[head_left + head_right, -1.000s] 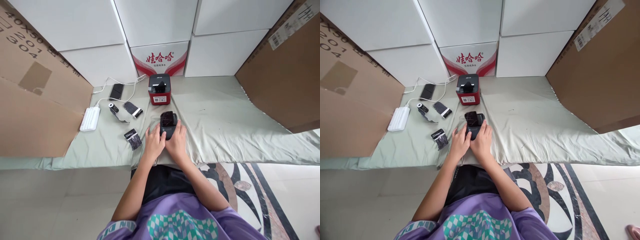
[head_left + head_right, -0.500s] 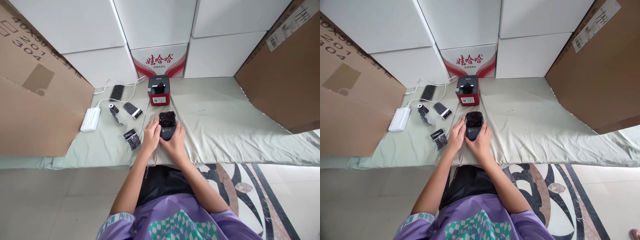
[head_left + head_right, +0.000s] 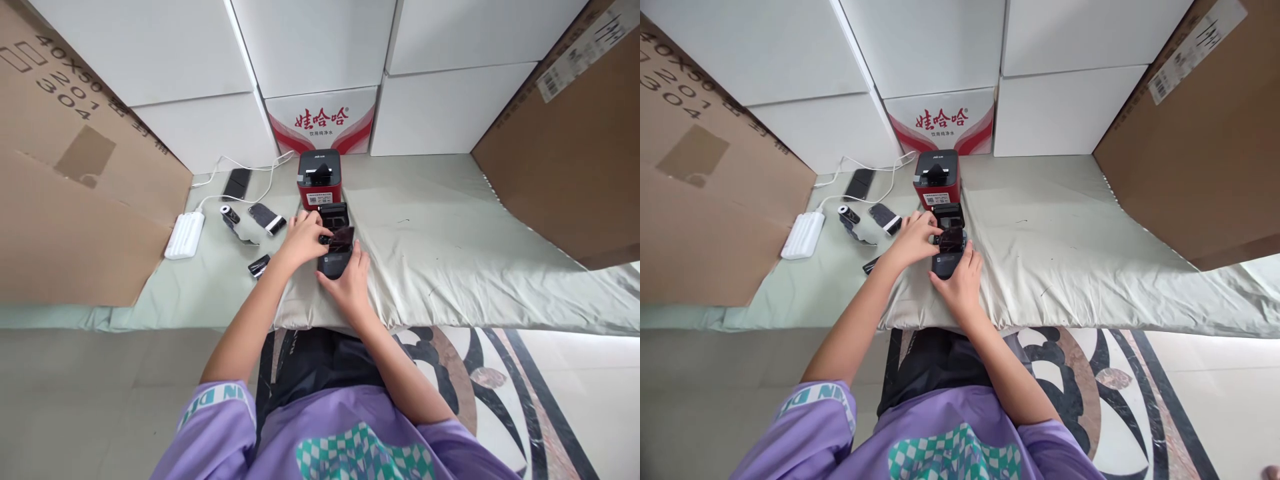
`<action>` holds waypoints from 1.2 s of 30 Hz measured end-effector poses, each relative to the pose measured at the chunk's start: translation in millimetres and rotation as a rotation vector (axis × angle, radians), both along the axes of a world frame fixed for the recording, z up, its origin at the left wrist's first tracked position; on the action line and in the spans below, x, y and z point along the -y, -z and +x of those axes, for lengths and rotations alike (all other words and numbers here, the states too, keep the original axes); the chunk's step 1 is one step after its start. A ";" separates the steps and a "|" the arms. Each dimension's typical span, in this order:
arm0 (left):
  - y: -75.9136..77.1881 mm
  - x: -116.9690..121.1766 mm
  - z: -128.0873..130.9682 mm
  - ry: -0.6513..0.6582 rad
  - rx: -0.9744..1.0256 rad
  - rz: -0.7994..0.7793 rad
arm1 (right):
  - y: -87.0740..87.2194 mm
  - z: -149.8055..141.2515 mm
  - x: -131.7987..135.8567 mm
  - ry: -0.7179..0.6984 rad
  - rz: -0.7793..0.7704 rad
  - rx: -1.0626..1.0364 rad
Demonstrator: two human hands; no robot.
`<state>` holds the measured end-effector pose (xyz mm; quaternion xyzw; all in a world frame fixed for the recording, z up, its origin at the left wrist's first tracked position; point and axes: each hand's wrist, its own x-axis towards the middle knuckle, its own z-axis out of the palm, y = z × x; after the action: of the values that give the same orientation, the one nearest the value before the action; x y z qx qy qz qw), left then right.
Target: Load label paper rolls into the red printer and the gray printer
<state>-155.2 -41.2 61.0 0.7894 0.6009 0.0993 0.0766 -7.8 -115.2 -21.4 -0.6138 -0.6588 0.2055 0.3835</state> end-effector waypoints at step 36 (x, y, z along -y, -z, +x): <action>-68.4 69.4 -104.5 -0.346 0.517 0.060 | 3.0 3.8 -3.9 -0.003 -0.008 -0.012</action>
<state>-259.7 -110.6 129.4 0.6257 0.6839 0.3262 0.1853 -4.0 -111.3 -24.5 -0.6131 -0.6565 0.2126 0.3846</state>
